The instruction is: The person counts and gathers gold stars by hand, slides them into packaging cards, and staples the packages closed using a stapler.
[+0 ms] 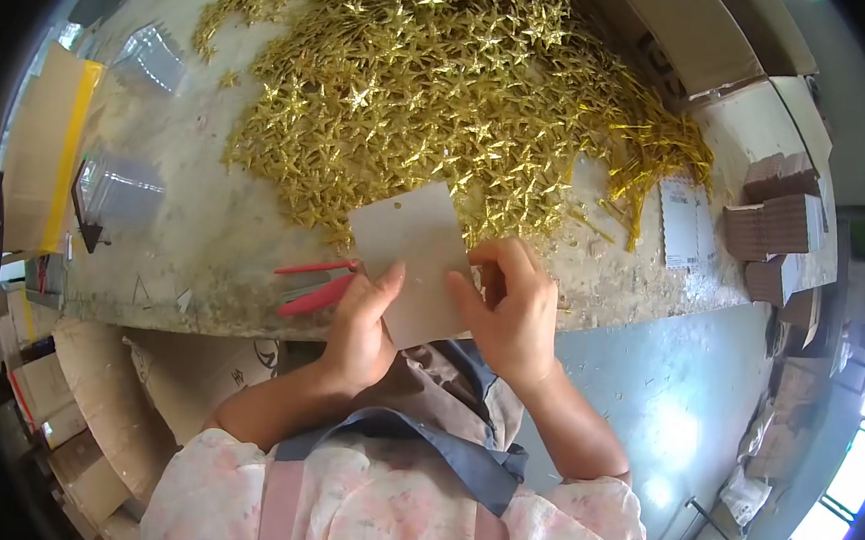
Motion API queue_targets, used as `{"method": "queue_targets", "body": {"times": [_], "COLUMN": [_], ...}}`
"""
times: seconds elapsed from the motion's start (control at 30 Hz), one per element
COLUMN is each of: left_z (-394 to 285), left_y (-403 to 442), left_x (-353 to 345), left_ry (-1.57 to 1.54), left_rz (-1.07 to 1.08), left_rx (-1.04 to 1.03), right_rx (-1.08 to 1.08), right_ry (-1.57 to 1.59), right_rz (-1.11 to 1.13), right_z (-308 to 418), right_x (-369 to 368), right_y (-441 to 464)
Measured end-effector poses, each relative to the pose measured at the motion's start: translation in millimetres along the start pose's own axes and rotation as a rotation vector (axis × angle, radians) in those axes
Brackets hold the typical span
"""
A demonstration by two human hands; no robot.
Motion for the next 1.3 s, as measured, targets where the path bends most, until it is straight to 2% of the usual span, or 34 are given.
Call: {"method": "queue_targets", "body": {"times": [0.07, 0.17, 0.27, 0.3, 0.4, 0.43, 0.57, 0.6, 0.67, 0.7, 0.83, 0.93, 0.97, 1.07, 1.2, 1.3], "left_z": [0, 0, 3, 4, -6, -11, -12, -7, 5, 9, 1, -8, -2, -7, -2, -14], "left_y": [0, 1, 4, 4, 2, 0, -12, -10, -3, -3, 7, 6, 7, 9, 0, -4], "left_x": [0, -3, -2, -2, -8, -12, -30, -25, -8, -12, -8, -17, -14, -18, -3, -2], "left_ry": [-0.009, 0.007, 0.043, 0.042, 0.15, 0.203, 0.278, 0.268, 0.248, 0.196, 0.0, -0.029, -0.08, 0.014, -0.003, -0.213], "left_rz": [-0.001, 0.022, 0.04, 0.042, 0.03, 0.023, -0.026, 0.069, 0.257, 0.018, -0.042, 0.073, 0.063, 0.137, 0.047, -0.029], "left_rx": [0.006, 0.007, 0.002, -0.01, -0.134, -0.189, -0.367, -0.323, -0.238, -0.231, -0.056, -0.061, -0.036, -0.15, -0.058, 0.019], "right_rx": [0.049, -0.003, -0.2, -0.181, -0.214, -0.191, 0.396, 0.513, 0.603, 0.608, 0.564, 0.423, 0.278, -0.258, -0.195, -0.208], "right_ry": [-0.013, 0.388, 0.687, 0.649, 0.734, 0.685, -0.161, -0.231, -0.45, -0.464, -0.38, 0.024, 0.109, 0.612, 0.6, 0.601], "right_rz": [-0.031, 0.153, 0.241, 0.291, 0.132, 0.043, -0.254, -0.198, -0.144, -0.144, 0.056, -0.016, -0.062, 0.305, 0.224, 0.195], "right_z": [-2, -21, -11, -15, -16, -18, 12, 17, 30, 29, 46, 11, 8, -19, -18, -16], "right_x": [2, -5, -17, -17, -13, -8, -4, -12, -26, -32, -16, 10, 11, 0, -7, -9], "right_y": [0, 4, -1, 2, 14, 18, 16, 12, -3, -7, -13, -2, 3, 1, 1, 1]}}
Point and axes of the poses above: each hand's wrist, its own y-axis towards the middle knuckle, its own x-axis out of the back of the hand, z = x × y, the point moved 3 cm from there along y, towards the middle knuckle
